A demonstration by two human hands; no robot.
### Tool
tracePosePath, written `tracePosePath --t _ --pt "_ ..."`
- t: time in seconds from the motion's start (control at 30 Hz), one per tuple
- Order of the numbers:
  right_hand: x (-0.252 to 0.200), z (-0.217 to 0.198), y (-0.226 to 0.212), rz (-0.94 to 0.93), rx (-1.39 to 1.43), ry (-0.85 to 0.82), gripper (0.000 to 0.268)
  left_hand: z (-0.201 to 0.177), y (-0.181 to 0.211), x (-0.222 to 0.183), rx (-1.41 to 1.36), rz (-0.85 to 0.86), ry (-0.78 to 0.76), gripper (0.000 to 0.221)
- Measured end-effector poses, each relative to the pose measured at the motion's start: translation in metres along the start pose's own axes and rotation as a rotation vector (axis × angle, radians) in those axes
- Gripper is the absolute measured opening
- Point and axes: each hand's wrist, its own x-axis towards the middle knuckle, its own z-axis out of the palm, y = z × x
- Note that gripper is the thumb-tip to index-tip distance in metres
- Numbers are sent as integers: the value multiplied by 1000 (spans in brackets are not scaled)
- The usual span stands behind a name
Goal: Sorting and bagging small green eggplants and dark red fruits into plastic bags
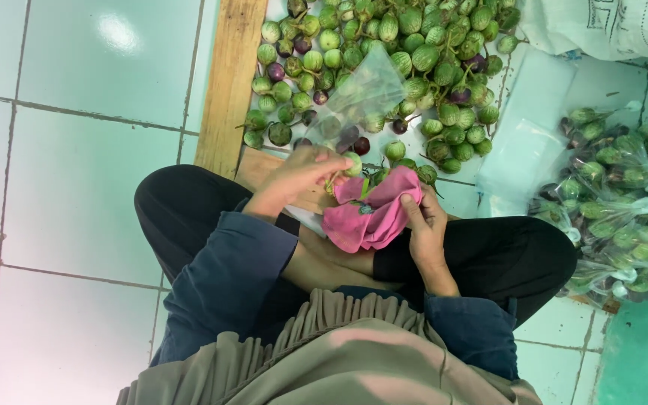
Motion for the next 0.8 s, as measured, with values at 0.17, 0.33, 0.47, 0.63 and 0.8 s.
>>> tracePosePath --t 0.17,0.33,0.47,0.63,0.8 --pt "-2 7 -24 -145 -129 -127 30 37 -7 0 26 -165 -112 40" --pt "-7 34 -34 -338 -328 -270 44 62 -67 39 -91 -204 -217 41" --pt "-5 33 -29 -363 -362 -198 35 71 -69 34 -207 -227 -244 35" --pt "2 35 -38 -378 -254 -60 29 81 -88 49 -339 -199 -196 31" --pt "4 35 -38 -433 -226 29 19 87 -106 56 -516 -280 -188 25"
